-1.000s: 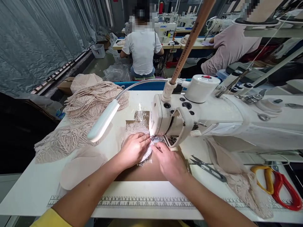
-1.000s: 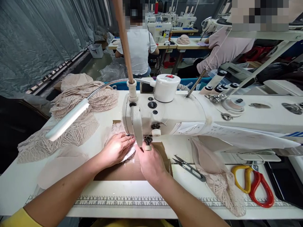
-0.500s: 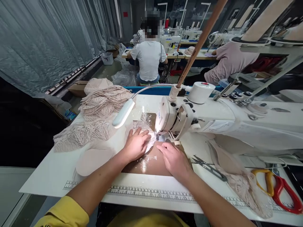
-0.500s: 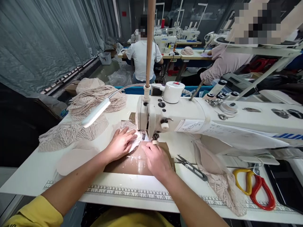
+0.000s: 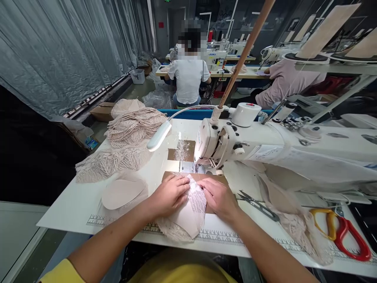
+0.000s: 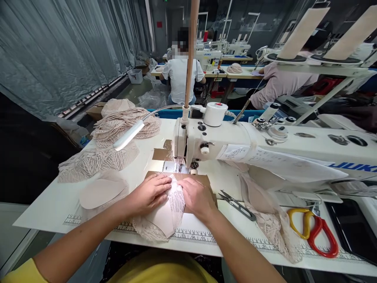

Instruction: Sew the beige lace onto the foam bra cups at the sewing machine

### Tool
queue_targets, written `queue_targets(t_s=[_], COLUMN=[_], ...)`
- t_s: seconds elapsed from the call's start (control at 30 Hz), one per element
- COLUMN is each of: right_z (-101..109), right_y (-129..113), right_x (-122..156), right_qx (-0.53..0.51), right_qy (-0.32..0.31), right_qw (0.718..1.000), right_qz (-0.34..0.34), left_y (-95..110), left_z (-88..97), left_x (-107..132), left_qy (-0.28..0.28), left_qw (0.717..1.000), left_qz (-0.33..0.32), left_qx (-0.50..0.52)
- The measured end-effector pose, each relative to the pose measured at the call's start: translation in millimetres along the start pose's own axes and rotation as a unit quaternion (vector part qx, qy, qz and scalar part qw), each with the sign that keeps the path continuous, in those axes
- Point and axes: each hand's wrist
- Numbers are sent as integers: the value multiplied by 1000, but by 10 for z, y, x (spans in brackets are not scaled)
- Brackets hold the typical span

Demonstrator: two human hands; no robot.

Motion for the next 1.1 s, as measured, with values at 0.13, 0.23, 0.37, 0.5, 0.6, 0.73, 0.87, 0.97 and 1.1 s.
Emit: queue_targets(t_s=[0.13,0.23,0.37,0.5,0.6,0.73,0.87,0.97,1.1], right_z=[16,15,-17,-44,-54,-66,-64,-30,56], right_y=[-65,-103,-94,-55,-42,-53,-35,16,60], right_x=[-22,-35,-33,-35,-52,-90,-99,-66,-24], right_qx=[133,195,221,227,227,229,218,168,89], right_qy=[-60,-77,-64,-48,-44,-58,-56,-42,-22], right_qw=[989,977,972,971,970,967,970,982,991], right_qz=[-29,-44,-55,-63,-67,-92,-89,-77,-95], left_y=[25,38,22,-8,-68,-217,-342,-316,-122], left_z=[-57,-76,-112,-95,-68,-69,-53,20,97], left_x=[-142,-202,-272,-357,-403,-450,-479,-437,-316], left_qy=[-34,-34,0,-22,-35,-56,-87,-91,-33], left_qw=[998,998,999,998,997,994,992,991,996], left_qz=[-15,-5,-12,-24,-42,-61,-73,-73,-64], left_qx=[-41,-54,-44,-56,-60,-68,-63,-64,-51])
Point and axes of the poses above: each hand's wrist, its own x-axis away from the middle knuckle, its own z-axis out of the back of the hand, y = z × x, and after that the axes turned 6 degrees about -x, right-handed
